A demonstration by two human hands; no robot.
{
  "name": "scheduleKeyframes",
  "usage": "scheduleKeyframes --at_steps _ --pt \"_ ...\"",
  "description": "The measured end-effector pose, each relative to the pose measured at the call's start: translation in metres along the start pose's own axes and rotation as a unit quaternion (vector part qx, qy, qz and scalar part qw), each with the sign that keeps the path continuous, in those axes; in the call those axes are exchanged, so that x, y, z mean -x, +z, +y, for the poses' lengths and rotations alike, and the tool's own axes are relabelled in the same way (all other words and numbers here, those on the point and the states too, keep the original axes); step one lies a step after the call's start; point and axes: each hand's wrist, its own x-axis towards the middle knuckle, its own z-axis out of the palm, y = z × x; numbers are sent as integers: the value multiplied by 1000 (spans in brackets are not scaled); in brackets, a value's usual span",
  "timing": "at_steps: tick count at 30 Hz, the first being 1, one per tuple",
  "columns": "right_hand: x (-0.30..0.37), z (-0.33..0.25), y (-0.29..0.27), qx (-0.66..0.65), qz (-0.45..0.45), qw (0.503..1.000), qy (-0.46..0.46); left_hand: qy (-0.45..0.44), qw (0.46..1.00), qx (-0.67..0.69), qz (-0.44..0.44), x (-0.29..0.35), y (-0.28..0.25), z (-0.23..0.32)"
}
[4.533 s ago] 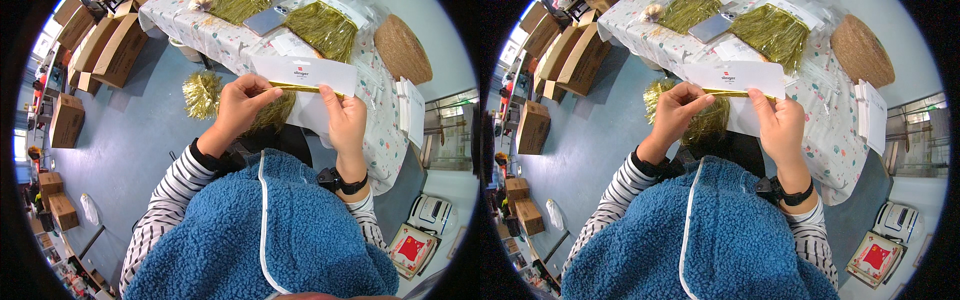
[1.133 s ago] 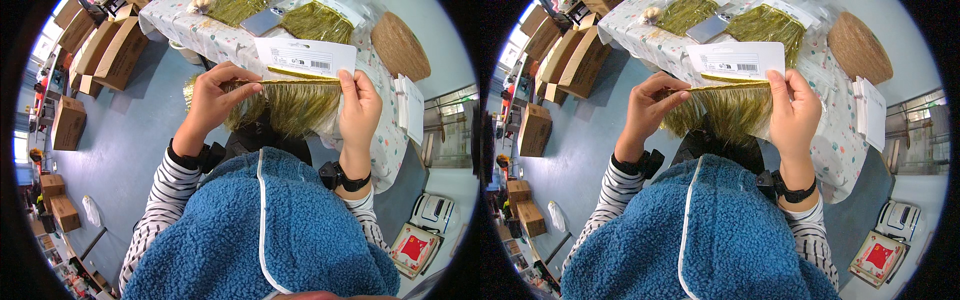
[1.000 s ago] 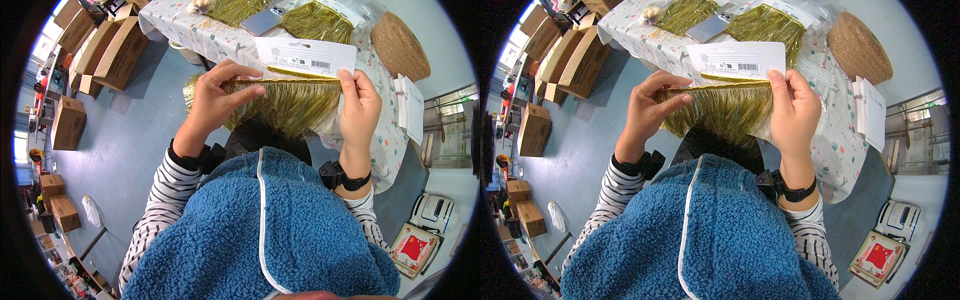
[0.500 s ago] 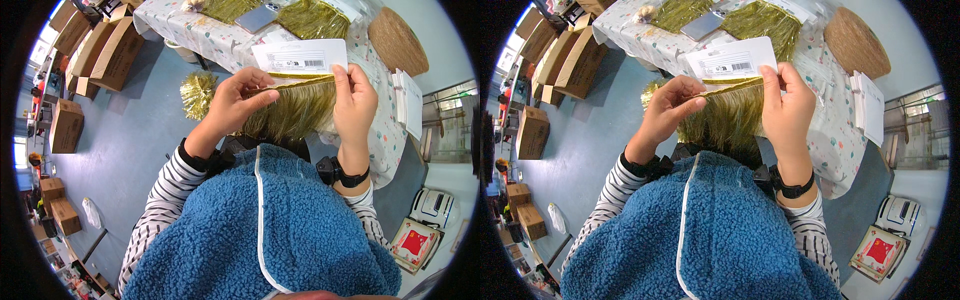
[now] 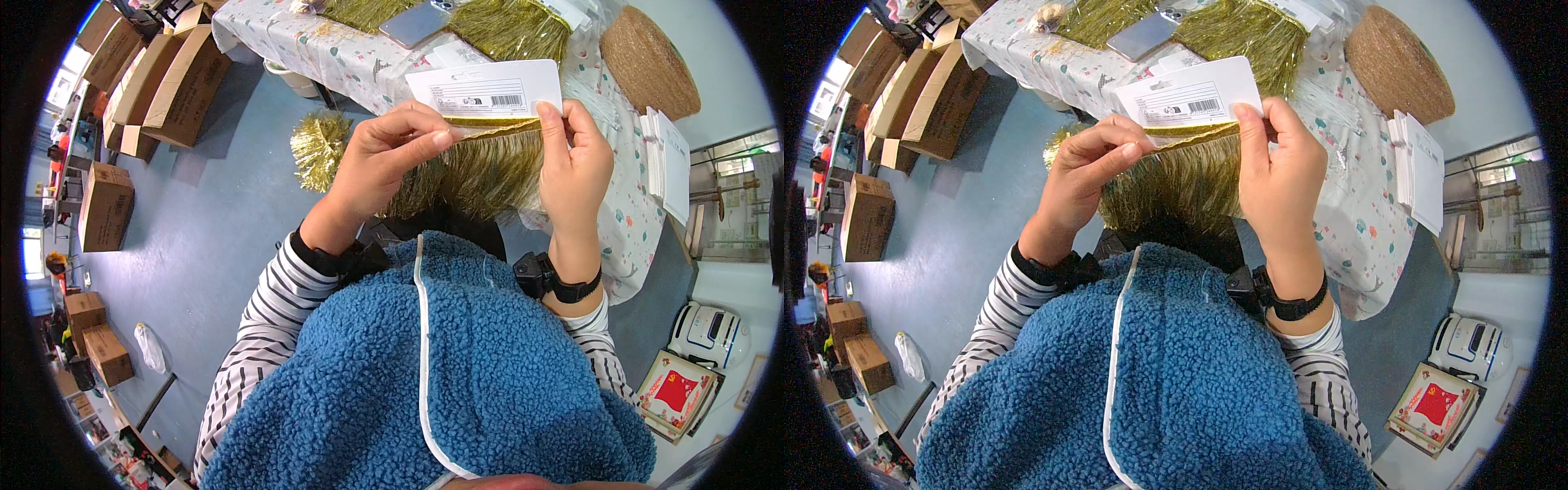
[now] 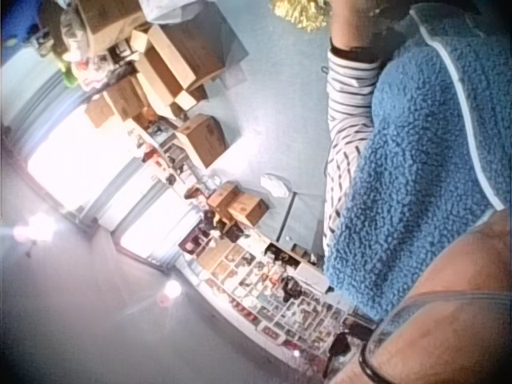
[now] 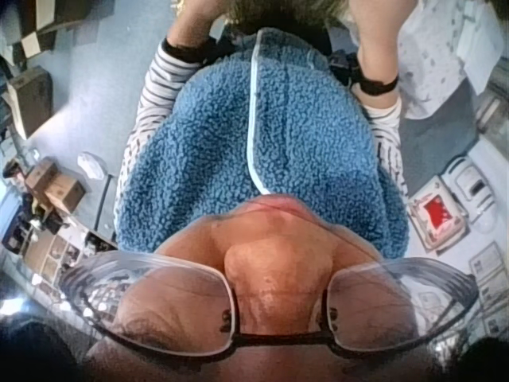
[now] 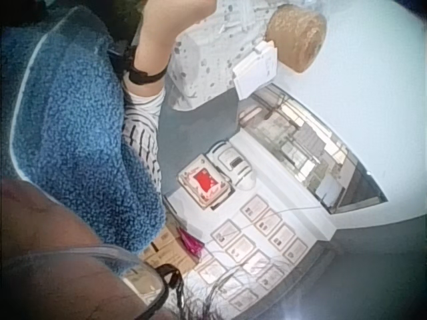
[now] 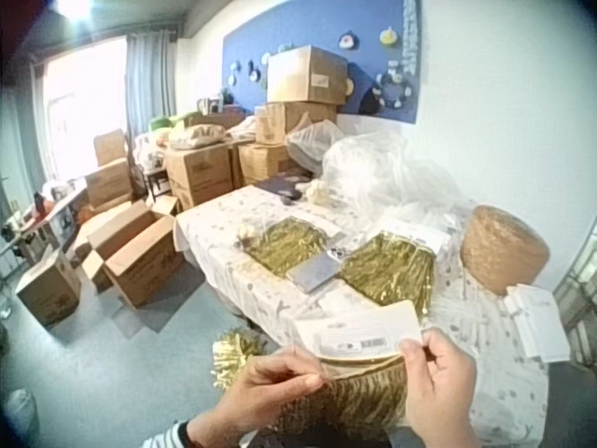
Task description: The person repeatedly packages gold tinsel garland into white cardboard headers. They align the tinsel, fold the header over it, and secure it with a twist tie. The person handles multiple tinsel bundles and headers, placing finished units on a nearby table.
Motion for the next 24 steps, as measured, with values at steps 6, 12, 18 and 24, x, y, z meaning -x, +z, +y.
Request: scheduleKeyframes --at_steps 6,12,18,24 --pt "-5 8 -1 0 28 1000 3 21 985 -16 -169 2 -14 13" --pt "-6 11 -1 -18 25 1000 4 -21 966 -70 -248 5 -26 22" --pt "-7 8 0 -14 32 999 4 15 980 -50 -194 4 -30 20" --pt "-6 6 2 -14 34 999 6 -17 999 -34 16 4 -17 11"
